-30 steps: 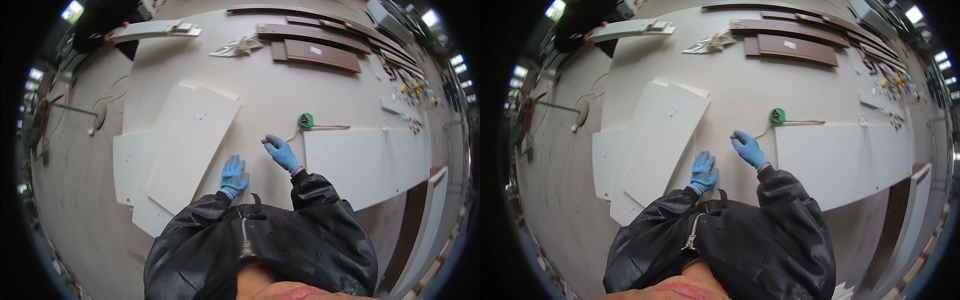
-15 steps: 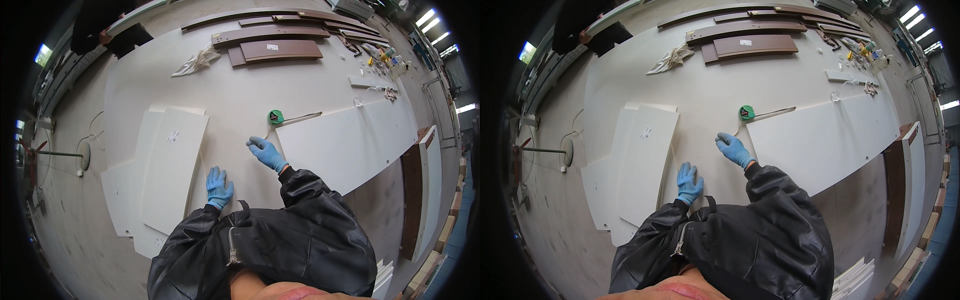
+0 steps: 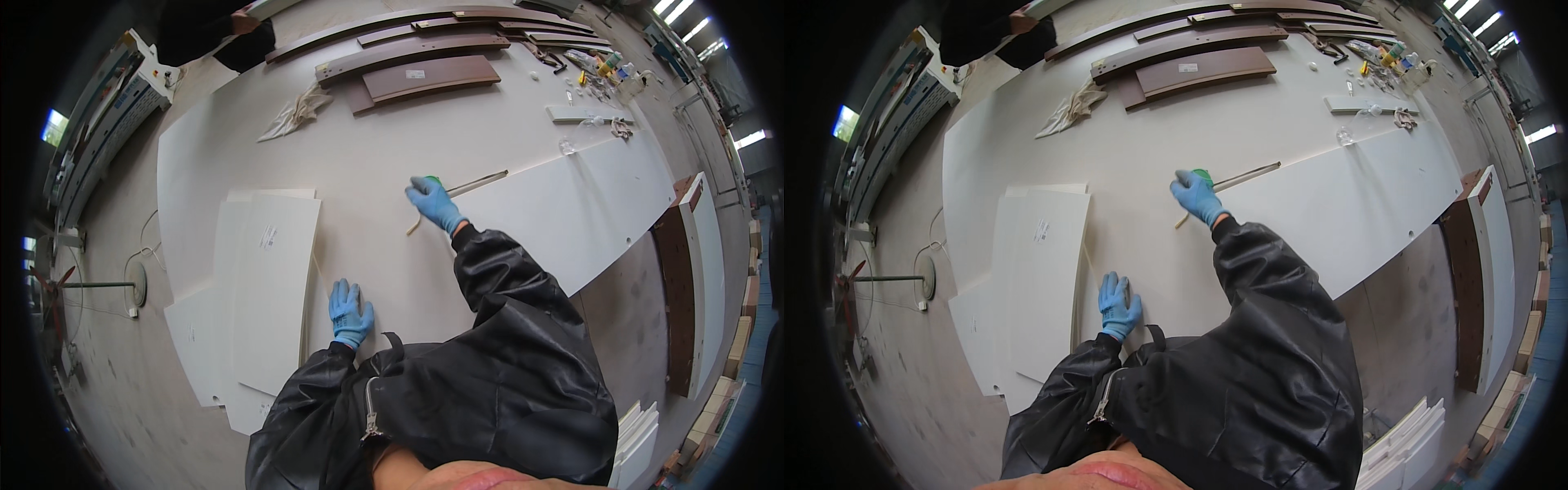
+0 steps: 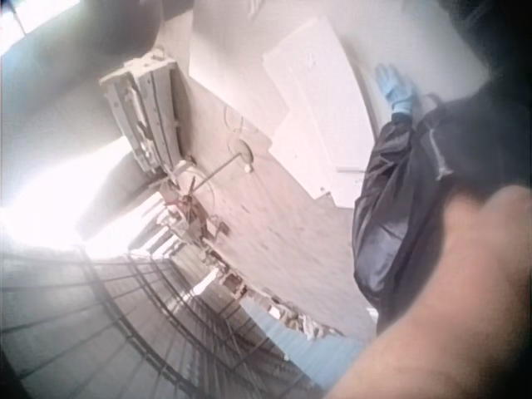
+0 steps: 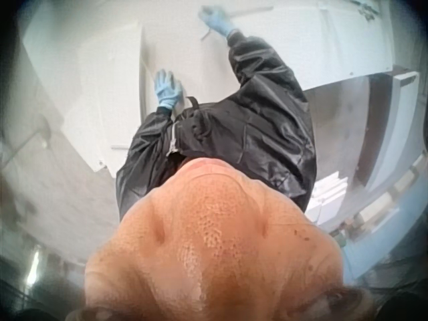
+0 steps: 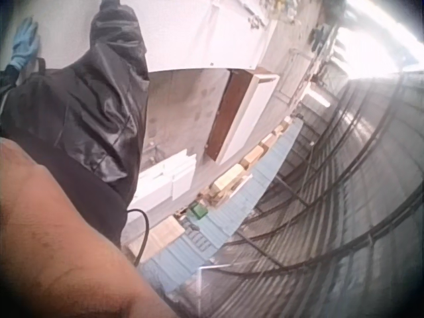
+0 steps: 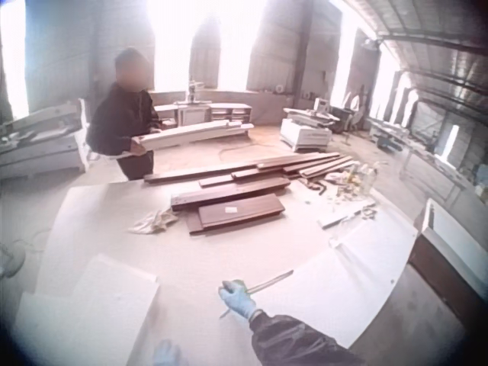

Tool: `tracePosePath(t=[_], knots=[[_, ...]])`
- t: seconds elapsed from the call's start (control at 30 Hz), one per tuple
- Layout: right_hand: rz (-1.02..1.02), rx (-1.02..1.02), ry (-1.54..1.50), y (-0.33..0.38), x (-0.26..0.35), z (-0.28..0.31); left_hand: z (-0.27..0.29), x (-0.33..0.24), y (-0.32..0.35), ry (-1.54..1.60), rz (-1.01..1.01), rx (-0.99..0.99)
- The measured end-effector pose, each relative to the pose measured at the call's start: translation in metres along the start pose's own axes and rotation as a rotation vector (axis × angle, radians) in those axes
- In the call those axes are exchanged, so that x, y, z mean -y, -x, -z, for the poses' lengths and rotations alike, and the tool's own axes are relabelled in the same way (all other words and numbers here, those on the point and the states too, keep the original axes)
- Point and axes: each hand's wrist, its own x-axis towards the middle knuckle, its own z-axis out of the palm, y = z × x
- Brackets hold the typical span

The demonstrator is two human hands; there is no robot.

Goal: The person measures white rectangular panels with a tape measure, then lifts and stacks them with a coworker. The person repeatedly measures different panels and repositions them on the floor.

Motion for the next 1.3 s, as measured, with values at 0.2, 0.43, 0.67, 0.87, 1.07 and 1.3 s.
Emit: tracePosePath(t=[0.2, 0.43, 0.67, 0.87, 1.07, 1.3], knots=[[0.016, -0.027, -0.075, -0.007, 0.006, 0.005, 0.001, -0.001, 0.001, -0.070, -0.028, 0.031], [-0.167, 0.251, -0.108, 0.030, -0.008, -0.016, 0.001, 0.000, 0.003, -0.108, -0.072, -0.013], [0.022, -0.018, -0.002, -0.011, -0.023, 0.002, -0.001, -0.001, 0.002, -0.138, -0.079, -0.014], [-0.042, 0.091, -0.045, 0.006, -0.024, 0.008, -0.002, -0.002, 0.001, -0.160, -0.098, -0.029], [-0.143, 0.153, -0.068, 0.030, -0.024, -0.001, -0.004, -0.001, 0.002, -0.172, -0.113, -0.050], [-0.157, 0.235, -0.080, 0.059, -0.026, -0.013, -0.005, 0.000, 0.002, -0.174, -0.112, -0.057]])
